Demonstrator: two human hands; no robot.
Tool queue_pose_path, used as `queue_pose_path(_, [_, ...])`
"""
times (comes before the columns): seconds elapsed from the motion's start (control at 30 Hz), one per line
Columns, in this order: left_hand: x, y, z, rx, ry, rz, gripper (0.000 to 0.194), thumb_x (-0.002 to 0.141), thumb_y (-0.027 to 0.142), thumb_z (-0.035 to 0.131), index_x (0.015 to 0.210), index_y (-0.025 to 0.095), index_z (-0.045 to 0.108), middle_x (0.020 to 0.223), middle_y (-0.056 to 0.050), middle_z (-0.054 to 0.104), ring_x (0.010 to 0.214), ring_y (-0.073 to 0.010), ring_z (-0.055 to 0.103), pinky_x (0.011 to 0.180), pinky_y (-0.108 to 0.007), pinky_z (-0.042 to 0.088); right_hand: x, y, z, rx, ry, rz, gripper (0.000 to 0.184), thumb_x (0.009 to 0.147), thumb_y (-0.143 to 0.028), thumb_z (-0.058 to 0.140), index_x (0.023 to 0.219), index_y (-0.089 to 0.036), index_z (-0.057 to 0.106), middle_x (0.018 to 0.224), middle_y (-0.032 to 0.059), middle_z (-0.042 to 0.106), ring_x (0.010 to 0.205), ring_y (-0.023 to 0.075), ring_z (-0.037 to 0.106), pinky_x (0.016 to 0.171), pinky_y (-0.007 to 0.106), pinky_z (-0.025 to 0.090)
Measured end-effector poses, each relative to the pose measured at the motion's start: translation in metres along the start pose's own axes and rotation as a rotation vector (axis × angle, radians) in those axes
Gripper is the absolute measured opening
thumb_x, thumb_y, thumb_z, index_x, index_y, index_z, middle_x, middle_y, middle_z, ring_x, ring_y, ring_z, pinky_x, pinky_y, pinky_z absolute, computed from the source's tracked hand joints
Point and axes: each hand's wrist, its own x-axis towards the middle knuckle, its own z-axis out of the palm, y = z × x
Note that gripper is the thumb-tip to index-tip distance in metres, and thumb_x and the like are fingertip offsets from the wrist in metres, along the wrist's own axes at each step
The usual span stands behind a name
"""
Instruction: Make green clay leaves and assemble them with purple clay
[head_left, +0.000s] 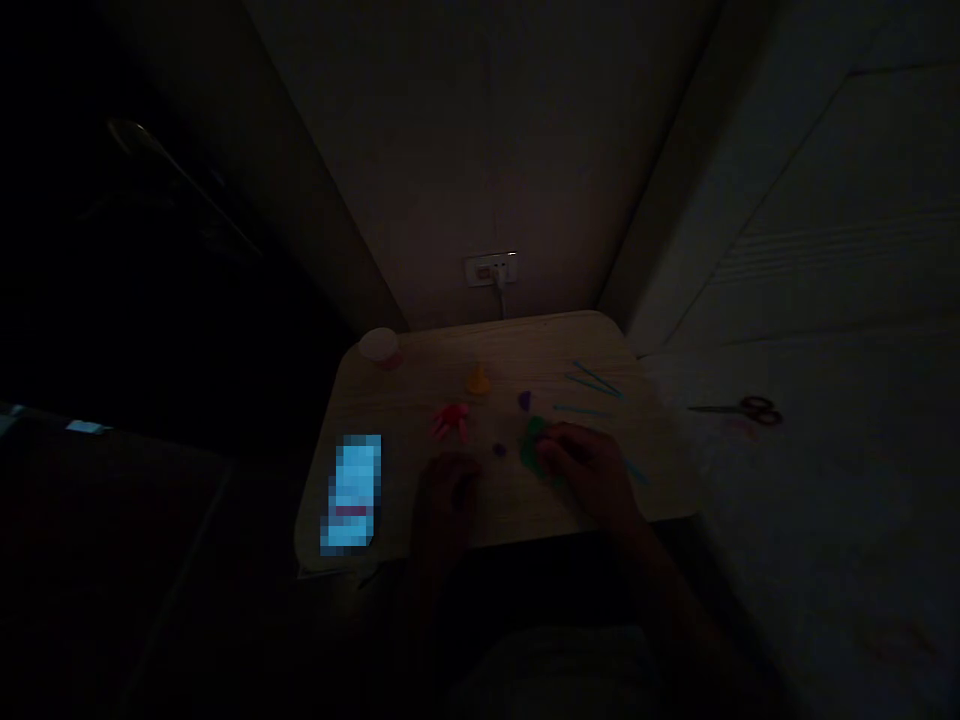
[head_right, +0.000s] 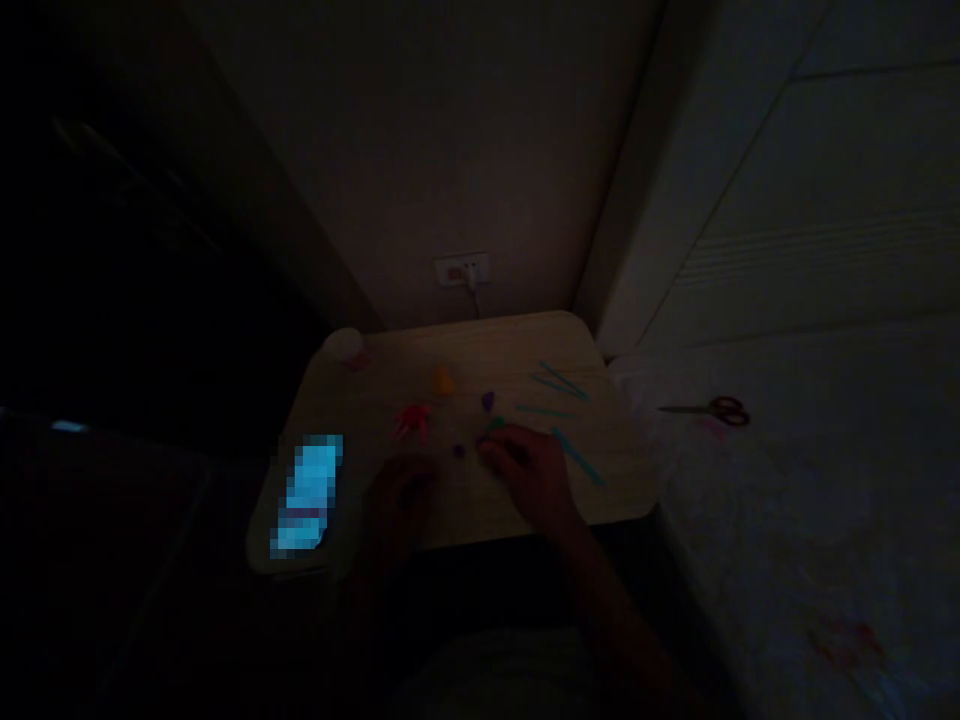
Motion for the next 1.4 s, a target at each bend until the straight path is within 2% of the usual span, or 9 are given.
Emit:
queue_pose_path(0.1, [0.000,0.012,0.000,-0.237,0.050,-0.160,0.018,0.083,0.024,0.069,0.100,0.021,0.071,0.096,-0.005,0.076,0.089,-0.0217,0.071,0.083,-0.035,0.058,-0.003,0.001,0.006,0.019,-0.069,0.008,0.031,0.089,-0.040,0.069,0.065,-0.021,0.068,0.060,0.0008,0.066,0.056,0.0138,0.058,0.055,0.025,0.045])
queue_pose_path(0.2, [0.000,0.026,0.000,-0.374,0.151,-0.205,0.032,0.077,0.023,0.076,0.108,0.020,0.069,0.100,-0.004,0.076,0.090,-0.0206,0.073,0.083,-0.032,0.058,-0.006,0.006,0.013,0.041,-0.149,0.042,0.024,0.091,-0.041,0.066,0.084,-0.021,0.077,0.066,0.0012,0.069,0.058,0.0143,0.059,0.055,0.025,0.045])
queue_pose_path(0.3, [-0.002,0.037,-0.002,-0.376,0.181,-0.139,0.029,0.076,0.023,0.080,0.103,0.021,0.069,0.098,-0.003,0.074,0.090,-0.0190,0.072,0.083,-0.029,0.058,-0.009,0.009,0.019,0.029,-0.199,0.043,0.026,0.093,-0.040,0.063,0.098,-0.021,0.080,0.068,0.0009,0.070,0.060,0.0142,0.059,0.057,0.025,0.045])
queue_pose_path(0.53, [-0.003,0.046,-0.004,-0.233,0.181,0.031,0.018,0.084,0.021,0.078,0.100,0.022,0.070,0.094,-0.001,0.071,0.086,-0.0161,0.068,0.076,-0.025,0.055,-0.014,0.005,0.029,0.009,-0.274,0.050,0.031,0.092,-0.048,0.067,0.082,-0.022,0.081,0.073,0.0027,0.074,0.065,0.0167,0.063,0.060,0.027,0.047])
queue_pose_path(0.83, [-0.006,0.049,0.003,-0.275,0.073,0.153,0.021,0.087,0.010,0.069,0.081,0.022,0.053,0.091,0.001,0.066,0.081,-0.0126,0.064,0.071,-0.021,0.051,-0.014,0.012,0.026,-0.151,-0.173,-0.073,0.023,0.090,-0.036,0.068,0.075,-0.022,0.079,0.070,0.0023,0.074,0.065,0.0180,0.066,0.062,0.028,0.048])
queue_pose_path(0.97, [-0.004,0.039,0.002,-0.211,0.092,0.169,0.021,0.085,0.008,0.066,0.077,0.022,0.052,0.092,0.000,0.067,0.084,-0.0143,0.065,0.074,-0.023,0.051,-0.006,0.015,0.011,-0.204,0.109,-0.117,0.020,0.089,-0.035,0.066,0.079,-0.021,0.077,0.079,0.0052,0.077,0.073,0.0211,0.070,0.070,0.032,0.053])
queue_pose_path(1.07, [-0.002,0.018,-0.004,-0.097,0.153,0.151,0.018,0.083,0.008,0.062,0.075,0.022,0.054,0.090,-0.001,0.066,0.083,-0.0159,0.064,0.072,-0.024,0.051,0.003,0.014,-0.008,-0.088,0.353,-0.012,0.027,0.089,-0.045,0.067,0.079,-0.021,0.072,0.065,0.0020,0.069,0.057,0.0178,0.063,0.055,0.029,0.050])
queue_pose_path(1.2, [0.000,-0.007,-0.008,0.094,0.103,0.125,0.014,0.087,0.011,0.055,0.084,0.022,0.063,0.092,-0.004,0.068,0.086,-0.0192,0.065,0.079,-0.031,0.054,0.010,0.008,-0.021,0.203,0.249,0.082,0.031,0.083,-0.052,0.076,0.088,-0.021,0.073,0.078,0.0041,0.076,0.062,0.0187,0.069,0.058,0.031,0.058])
queue_pose_path(1.4, [-0.002,-0.012,-0.004,0.246,0.030,0.184,0.017,0.086,0.013,0.055,0.093,0.023,0.068,0.104,-0.007,0.072,0.102,-0.0259,0.065,0.094,-0.044,0.051,0.004,0.006,-0.005,0.377,0.105,0.158,0.034,0.083,-0.050,0.079,0.105,-0.024,0.076,0.100,0.0082,0.081,0.081,0.0238,0.078,0.079,0.040,0.065])
